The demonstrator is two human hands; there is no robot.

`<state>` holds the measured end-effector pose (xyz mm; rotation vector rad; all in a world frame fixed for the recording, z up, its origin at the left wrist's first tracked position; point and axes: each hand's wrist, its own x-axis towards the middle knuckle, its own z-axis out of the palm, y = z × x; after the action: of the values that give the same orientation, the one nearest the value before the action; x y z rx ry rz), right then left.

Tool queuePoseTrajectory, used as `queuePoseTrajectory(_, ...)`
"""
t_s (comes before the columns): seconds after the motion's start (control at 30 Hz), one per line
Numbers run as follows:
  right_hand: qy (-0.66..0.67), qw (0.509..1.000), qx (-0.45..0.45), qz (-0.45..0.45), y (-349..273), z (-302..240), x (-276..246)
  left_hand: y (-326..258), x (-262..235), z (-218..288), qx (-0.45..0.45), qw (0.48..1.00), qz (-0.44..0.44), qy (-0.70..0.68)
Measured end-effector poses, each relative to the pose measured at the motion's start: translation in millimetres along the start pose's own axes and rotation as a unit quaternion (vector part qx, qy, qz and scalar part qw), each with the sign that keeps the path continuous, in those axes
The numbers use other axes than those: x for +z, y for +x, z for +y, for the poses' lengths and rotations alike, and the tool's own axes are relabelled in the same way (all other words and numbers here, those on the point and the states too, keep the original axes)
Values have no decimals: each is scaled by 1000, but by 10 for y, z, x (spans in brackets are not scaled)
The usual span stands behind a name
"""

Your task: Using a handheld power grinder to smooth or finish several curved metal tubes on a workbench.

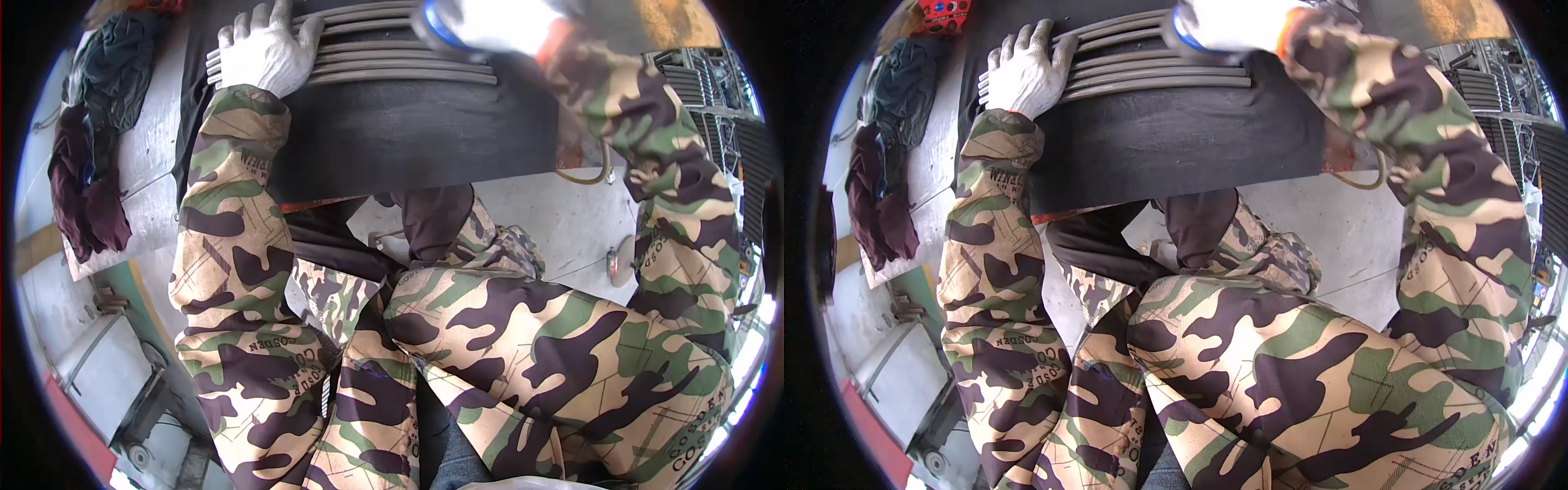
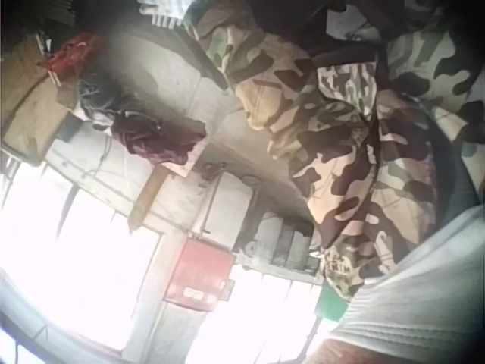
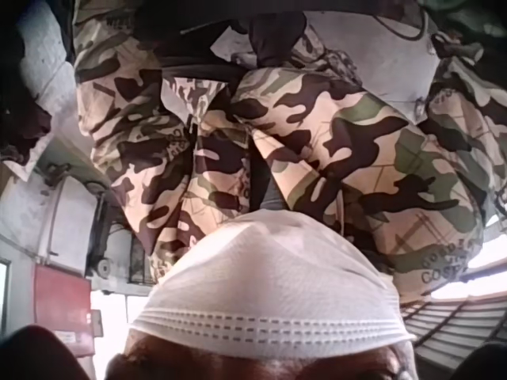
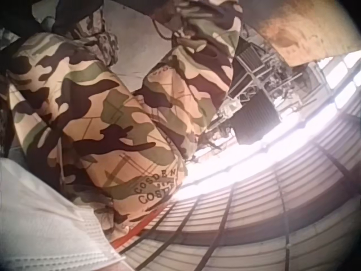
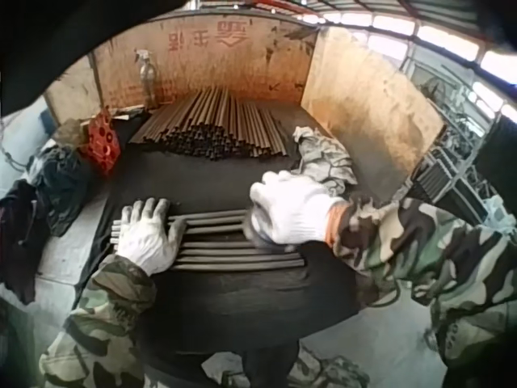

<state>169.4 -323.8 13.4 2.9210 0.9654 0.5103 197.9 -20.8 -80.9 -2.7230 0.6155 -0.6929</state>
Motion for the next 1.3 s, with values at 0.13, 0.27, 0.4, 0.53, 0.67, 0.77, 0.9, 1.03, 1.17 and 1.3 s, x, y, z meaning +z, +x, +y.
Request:
queuePoseTrajectory(0.13,35,998,-51,11,-298,-165,-239,-18,-176,-36,29,998,5,-61)
queuePoseTrajectory(0.27,47,997,-55,35,-177,-131,-131,-93,-215,2,-14,976,96,-193)
queuePoseTrajectory(0.4,79,996,-31,23,-116,-101,-142,-86,-193,4,-2,963,127,-240)
queuePoseTrajectory(0.53,61,997,37,11,-190,-8,-218,-102,-260,29,-35,958,94,-267)
queuePoseTrajectory(0.67,78,996,-14,-35,-216,-65,-71,-161,-202,-32,-21,957,98,-273)
queuePoseTrajectory(0.77,39,999,-15,-24,-326,-75,93,-153,-249,-166,-5,964,97,-246)
queuePoseTrajectory(0.9,13,999,-32,-16,-297,-142,54,-403,-130,-526,-22,990,84,-109)
queuePoseTrajectory(1.03,-2,999,-32,-15,-255,-163,68,-423,-12,-463,-74,973,90,-198)
queuePoseTrajectory(1.17,-4,998,-56,10,-105,-257,65,-434,-23,-416,-97,971,75,-206)
queuePoseTrajectory(1.3,13,998,-31,-45,132,-517,-72,-495,-23,-463,-35,988,81,-126)
